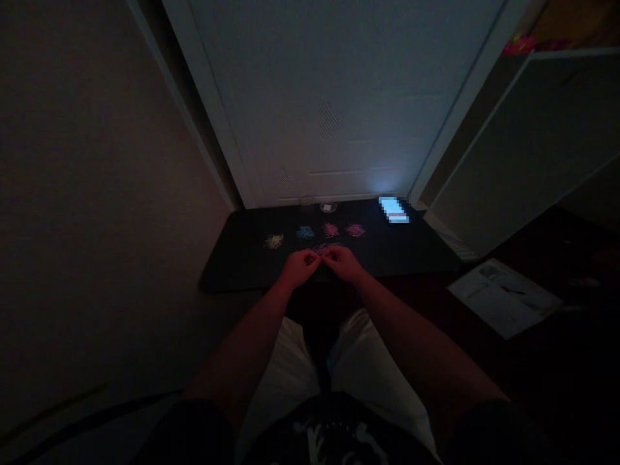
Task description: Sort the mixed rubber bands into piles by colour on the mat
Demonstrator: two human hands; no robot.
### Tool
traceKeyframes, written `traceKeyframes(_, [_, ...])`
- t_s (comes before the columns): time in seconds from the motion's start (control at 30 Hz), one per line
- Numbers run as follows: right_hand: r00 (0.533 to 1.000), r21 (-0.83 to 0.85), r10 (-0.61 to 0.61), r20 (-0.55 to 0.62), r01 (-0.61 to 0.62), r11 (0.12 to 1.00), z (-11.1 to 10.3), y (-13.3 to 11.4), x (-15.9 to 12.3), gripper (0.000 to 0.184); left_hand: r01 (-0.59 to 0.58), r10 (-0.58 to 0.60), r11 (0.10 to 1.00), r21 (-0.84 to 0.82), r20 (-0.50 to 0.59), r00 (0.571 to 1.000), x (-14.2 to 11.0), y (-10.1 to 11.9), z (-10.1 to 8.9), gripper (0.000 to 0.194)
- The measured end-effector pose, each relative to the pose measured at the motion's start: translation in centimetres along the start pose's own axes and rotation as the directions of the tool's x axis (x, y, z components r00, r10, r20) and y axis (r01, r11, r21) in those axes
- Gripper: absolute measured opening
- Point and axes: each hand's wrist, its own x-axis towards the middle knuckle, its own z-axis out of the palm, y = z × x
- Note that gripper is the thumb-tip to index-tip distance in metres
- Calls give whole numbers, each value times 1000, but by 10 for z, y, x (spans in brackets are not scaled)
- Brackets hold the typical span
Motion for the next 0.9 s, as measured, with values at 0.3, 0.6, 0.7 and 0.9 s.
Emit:
traceKeyframes(0.3, [1000, -22, -4, -18, 3, 1000, 0, -3, 1, 13, -27, 26, 999, 21, 15, 1000, 3, -7, 2, 20])
traceKeyframes(0.6, [999, 4, 2, -45, -2, 1000, -1, -3, 1, 14, -32, 32, 999, 17, 0, 999, 3, -7, 0, 17])
traceKeyframes(0.7, [994, 80, 41, -97, -33, 996, -3, -2, 0, 16, -21, 21, 1000, -9, -27, 999, 3, -9, 0, 17])
traceKeyframes(0.9, [995, 141, 51, -84, -39, 989, -4, 1, 1, 17, 0, 0, 994, -108, -2, 1000, 1, -5, 1, 22])
